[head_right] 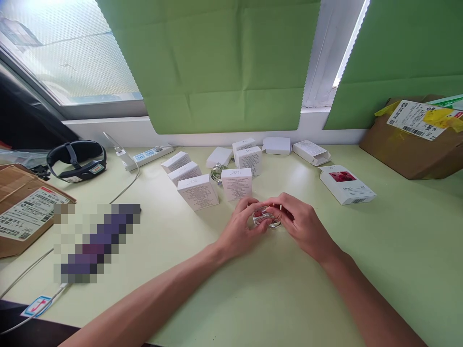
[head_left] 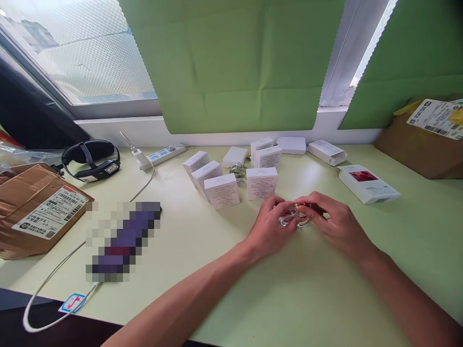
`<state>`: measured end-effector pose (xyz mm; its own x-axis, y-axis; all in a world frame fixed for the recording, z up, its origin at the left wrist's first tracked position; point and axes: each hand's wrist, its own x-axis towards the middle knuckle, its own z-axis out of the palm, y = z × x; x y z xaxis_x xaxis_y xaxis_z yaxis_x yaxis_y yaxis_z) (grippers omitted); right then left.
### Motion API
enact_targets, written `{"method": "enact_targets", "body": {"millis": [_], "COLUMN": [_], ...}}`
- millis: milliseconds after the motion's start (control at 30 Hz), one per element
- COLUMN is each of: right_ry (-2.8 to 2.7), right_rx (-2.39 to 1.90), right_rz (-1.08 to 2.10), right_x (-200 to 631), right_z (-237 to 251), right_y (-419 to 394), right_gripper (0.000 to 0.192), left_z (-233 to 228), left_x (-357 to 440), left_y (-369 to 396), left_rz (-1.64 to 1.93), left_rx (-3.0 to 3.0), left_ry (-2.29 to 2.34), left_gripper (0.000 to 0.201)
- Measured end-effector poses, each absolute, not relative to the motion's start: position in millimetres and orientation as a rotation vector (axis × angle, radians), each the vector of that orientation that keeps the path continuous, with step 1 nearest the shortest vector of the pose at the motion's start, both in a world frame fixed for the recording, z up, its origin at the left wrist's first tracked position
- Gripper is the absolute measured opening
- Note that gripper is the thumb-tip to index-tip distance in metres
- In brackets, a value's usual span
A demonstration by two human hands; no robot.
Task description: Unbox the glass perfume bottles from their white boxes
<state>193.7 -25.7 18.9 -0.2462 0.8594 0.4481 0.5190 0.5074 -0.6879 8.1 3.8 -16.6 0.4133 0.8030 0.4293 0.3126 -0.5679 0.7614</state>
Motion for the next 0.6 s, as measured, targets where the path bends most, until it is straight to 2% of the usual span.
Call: {"method": "enact_targets", "body": {"millis": [267,400,467,600], "right_ry": [-1.817,-1.732,-1.730,-1.960], "right_rx": [-1.173,-1.235,-1.272,-1.395], "right_rz": [0.557,0.515,0.551,0.746], "right_x": [199.9,202.6,205.7,216.4], "right_z": [22.4,25.6,27.8,25.7], "right_y": [-25.8,-27.1,-28.5,-29.1], "right_gripper": [0.020,0.021,0.026,0.048], "left_z": [-20.0,-19.7,-19.8,-19.7], "left_x": [8.6,6.5,4.6,1.1], "left_y": [3.4,2.2,2.9,5.7], "left_rz": [1.110,1.158,1.176,1.117], "left_rx": [2.111,2.144,2.212,2.302], "left_ry": [0.979,0.968,0.898,0.791], "left_gripper": [0.038,0.056,0.056,0.045]}}
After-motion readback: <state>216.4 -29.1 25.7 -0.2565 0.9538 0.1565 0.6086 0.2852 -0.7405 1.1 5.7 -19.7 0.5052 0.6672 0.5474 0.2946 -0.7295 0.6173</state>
